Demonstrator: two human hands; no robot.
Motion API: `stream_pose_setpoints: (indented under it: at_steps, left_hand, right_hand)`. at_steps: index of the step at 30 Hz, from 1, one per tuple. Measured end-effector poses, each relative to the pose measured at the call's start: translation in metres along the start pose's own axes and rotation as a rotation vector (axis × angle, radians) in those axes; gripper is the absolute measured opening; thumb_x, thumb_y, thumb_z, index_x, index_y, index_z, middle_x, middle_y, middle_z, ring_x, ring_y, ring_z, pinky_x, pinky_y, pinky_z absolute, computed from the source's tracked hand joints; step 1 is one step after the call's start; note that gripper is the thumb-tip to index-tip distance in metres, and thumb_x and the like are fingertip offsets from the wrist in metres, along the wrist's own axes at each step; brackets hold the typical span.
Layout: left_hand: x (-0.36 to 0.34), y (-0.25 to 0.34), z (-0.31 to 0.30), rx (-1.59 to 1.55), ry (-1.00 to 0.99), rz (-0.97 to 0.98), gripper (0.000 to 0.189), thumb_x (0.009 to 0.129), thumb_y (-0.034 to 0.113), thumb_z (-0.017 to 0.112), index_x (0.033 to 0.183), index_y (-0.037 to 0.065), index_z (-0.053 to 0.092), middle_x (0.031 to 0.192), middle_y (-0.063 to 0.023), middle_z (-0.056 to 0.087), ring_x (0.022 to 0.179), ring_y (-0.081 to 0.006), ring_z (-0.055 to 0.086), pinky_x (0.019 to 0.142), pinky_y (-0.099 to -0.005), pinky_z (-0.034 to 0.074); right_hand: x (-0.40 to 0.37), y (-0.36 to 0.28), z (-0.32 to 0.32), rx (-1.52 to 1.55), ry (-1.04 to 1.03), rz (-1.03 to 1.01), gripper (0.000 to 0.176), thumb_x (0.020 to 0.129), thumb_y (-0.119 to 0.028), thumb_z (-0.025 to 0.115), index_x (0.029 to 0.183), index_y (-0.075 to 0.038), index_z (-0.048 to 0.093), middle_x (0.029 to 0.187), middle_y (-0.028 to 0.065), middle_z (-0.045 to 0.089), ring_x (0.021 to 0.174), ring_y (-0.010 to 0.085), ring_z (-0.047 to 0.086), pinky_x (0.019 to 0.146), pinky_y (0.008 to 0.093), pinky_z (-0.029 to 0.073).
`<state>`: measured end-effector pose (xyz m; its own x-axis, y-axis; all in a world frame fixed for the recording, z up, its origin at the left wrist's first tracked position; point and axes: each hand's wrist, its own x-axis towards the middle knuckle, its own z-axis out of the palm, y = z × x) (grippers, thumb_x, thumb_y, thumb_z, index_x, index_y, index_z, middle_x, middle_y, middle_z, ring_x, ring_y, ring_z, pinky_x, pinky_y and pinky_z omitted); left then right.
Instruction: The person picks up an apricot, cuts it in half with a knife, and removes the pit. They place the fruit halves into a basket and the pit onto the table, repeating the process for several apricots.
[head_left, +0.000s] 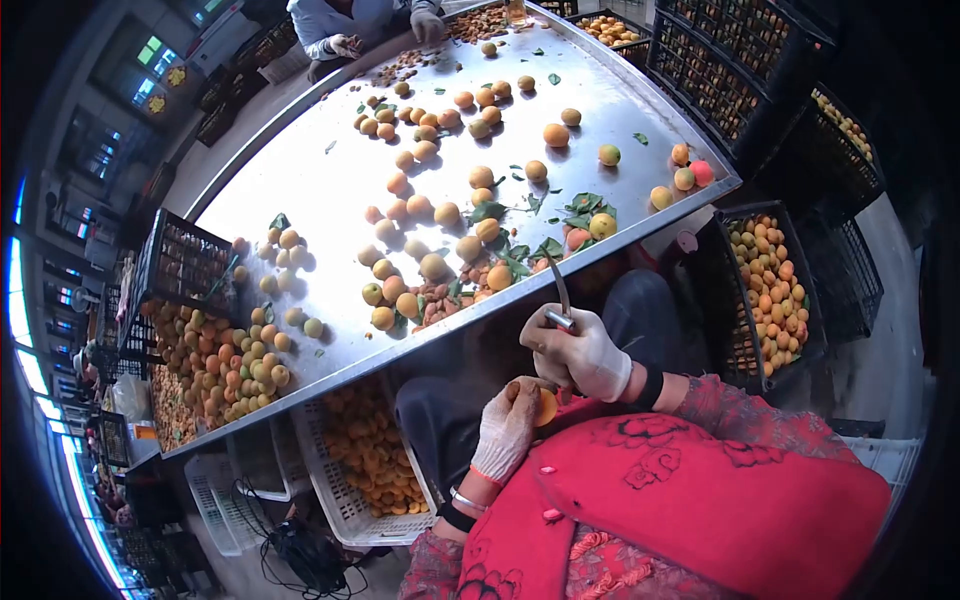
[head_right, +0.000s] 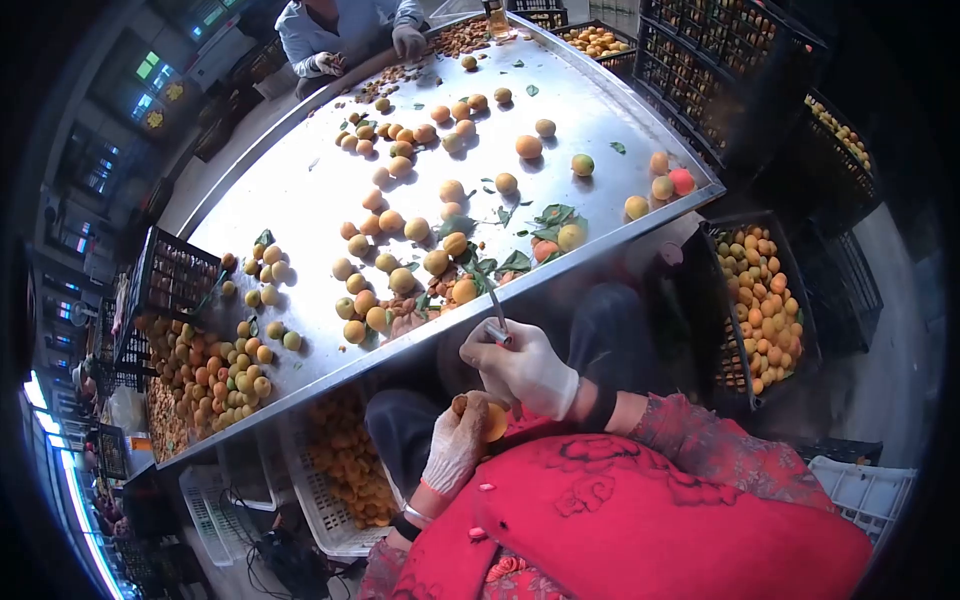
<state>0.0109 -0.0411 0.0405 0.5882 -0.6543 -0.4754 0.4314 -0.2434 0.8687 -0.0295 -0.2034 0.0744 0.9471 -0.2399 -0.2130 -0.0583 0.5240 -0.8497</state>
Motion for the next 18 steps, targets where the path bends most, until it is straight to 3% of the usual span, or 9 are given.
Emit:
stream_pose_setpoints:
  at_steps: [2, 4, 5, 8, 9, 12, 14, 16, 18]
  left_hand:
    - [0.003, 0.007, 0.000, 0.127, 0.044, -0.121, 0.029, 0.098, 0.027, 0.050, 0.105, 0.002, 0.063, 0.092, -0.0053, 0.064, 0.080, -0.0109, 0.058, 0.074, -0.0258, 0.047]
    - [0.012, -0.017, -0.008, 0.060, 0.036, -0.072, 0.031, 0.098, 0.028, 0.050, 0.106, 0.002, 0.063, 0.094, -0.0066, 0.065, 0.082, -0.0111, 0.058, 0.074, -0.0262, 0.048]
    - [0.017, -0.030, -0.012, -0.001, 0.017, -0.019, 0.032, 0.098, 0.029, 0.050, 0.107, 0.001, 0.062, 0.096, -0.0079, 0.065, 0.084, -0.0113, 0.059, 0.075, -0.0267, 0.048]
    - [0.022, -0.028, -0.011, 0.003, 0.025, -0.022, 0.031, 0.096, 0.024, 0.055, 0.114, -0.001, 0.057, 0.104, -0.0061, 0.063, 0.091, -0.0109, 0.059, 0.077, -0.0247, 0.048]
    - [0.023, -0.024, -0.009, -0.003, 0.031, -0.022, 0.031, 0.096, 0.024, 0.055, 0.114, -0.001, 0.057, 0.104, -0.0061, 0.063, 0.091, -0.0109, 0.059, 0.077, -0.0247, 0.048]
    - [0.023, -0.009, -0.009, 0.015, 0.037, 0.049, 0.034, 0.097, 0.023, 0.053, 0.120, -0.001, 0.057, 0.108, -0.0069, 0.063, 0.094, -0.0111, 0.057, 0.082, -0.0251, 0.047]
    - [0.021, -0.002, -0.015, 0.099, -0.042, 0.062, 0.033, 0.097, 0.024, 0.049, 0.118, 0.001, 0.062, 0.096, -0.0062, 0.064, 0.088, -0.0124, 0.058, 0.081, -0.0251, 0.046]
    - [0.015, 0.007, -0.022, 0.027, -0.054, 0.011, 0.032, 0.098, 0.025, 0.050, 0.115, 0.002, 0.063, 0.100, -0.0047, 0.062, 0.086, -0.0093, 0.056, 0.073, -0.0216, 0.046]
    - [0.007, 0.022, -0.031, -0.026, 0.073, -0.004, 0.032, 0.098, 0.027, 0.049, 0.112, 0.002, 0.063, 0.089, -0.0029, 0.061, 0.070, -0.0074, 0.055, 0.058, -0.0189, 0.043]
  right_hand:
    - [-0.003, -0.006, 0.000, -0.211, -0.028, 0.006, 0.013, 0.085, -0.013, 0.068, 0.089, -0.003, 0.061, 0.068, 0.0036, 0.058, 0.059, 0.0076, 0.056, 0.053, 0.0230, 0.045]
    - [0.006, 0.002, -0.007, -0.598, -0.103, -0.322, 0.019, 0.081, -0.016, 0.073, 0.088, -0.002, 0.062, 0.070, 0.0062, 0.062, 0.065, 0.0113, 0.061, 0.062, 0.0261, 0.050]
    - [0.007, 0.000, -0.009, -0.714, -0.140, -0.276, 0.023, 0.078, -0.019, 0.075, 0.087, -0.002, 0.062, 0.071, 0.0097, 0.062, 0.067, 0.0160, 0.064, 0.067, 0.0294, 0.052]
    - [0.020, 0.014, -0.020, -0.799, -0.151, -0.299, 0.023, 0.079, -0.016, 0.075, 0.091, -0.001, 0.063, 0.069, 0.0074, 0.060, 0.066, 0.0099, 0.059, 0.061, 0.0269, 0.049]
    - [0.026, 0.008, -0.021, -0.783, -0.119, -0.170, 0.025, 0.078, -0.021, 0.075, 0.089, -0.002, 0.062, 0.071, 0.0142, 0.061, 0.067, 0.0242, 0.065, 0.066, 0.0321, 0.051]
    - [0.062, 0.000, -0.036, -0.986, -0.020, -0.318, 0.026, 0.081, -0.026, 0.071, 0.085, -0.002, 0.060, 0.069, 0.0164, 0.061, 0.065, 0.0321, 0.063, 0.060, 0.0364, 0.049]
    - [0.083, -0.017, -0.037, -1.155, 0.074, -0.295, 0.024, 0.080, -0.018, 0.072, 0.094, -0.001, 0.062, 0.069, 0.0141, 0.059, 0.063, 0.0212, 0.062, 0.061, 0.0312, 0.049]
    - [0.113, -0.012, -0.048, -1.157, 0.088, -0.393, 0.027, 0.079, -0.021, 0.072, 0.093, -0.001, 0.061, 0.068, 0.0168, 0.060, 0.066, 0.0294, 0.064, 0.060, 0.0360, 0.048]
    - [0.133, -0.011, -0.052, -1.326, 0.078, -0.373, 0.022, 0.077, -0.023, 0.067, 0.085, -0.004, 0.060, 0.072, 0.0178, 0.062, 0.071, 0.0361, 0.064, 0.063, 0.0433, 0.049]
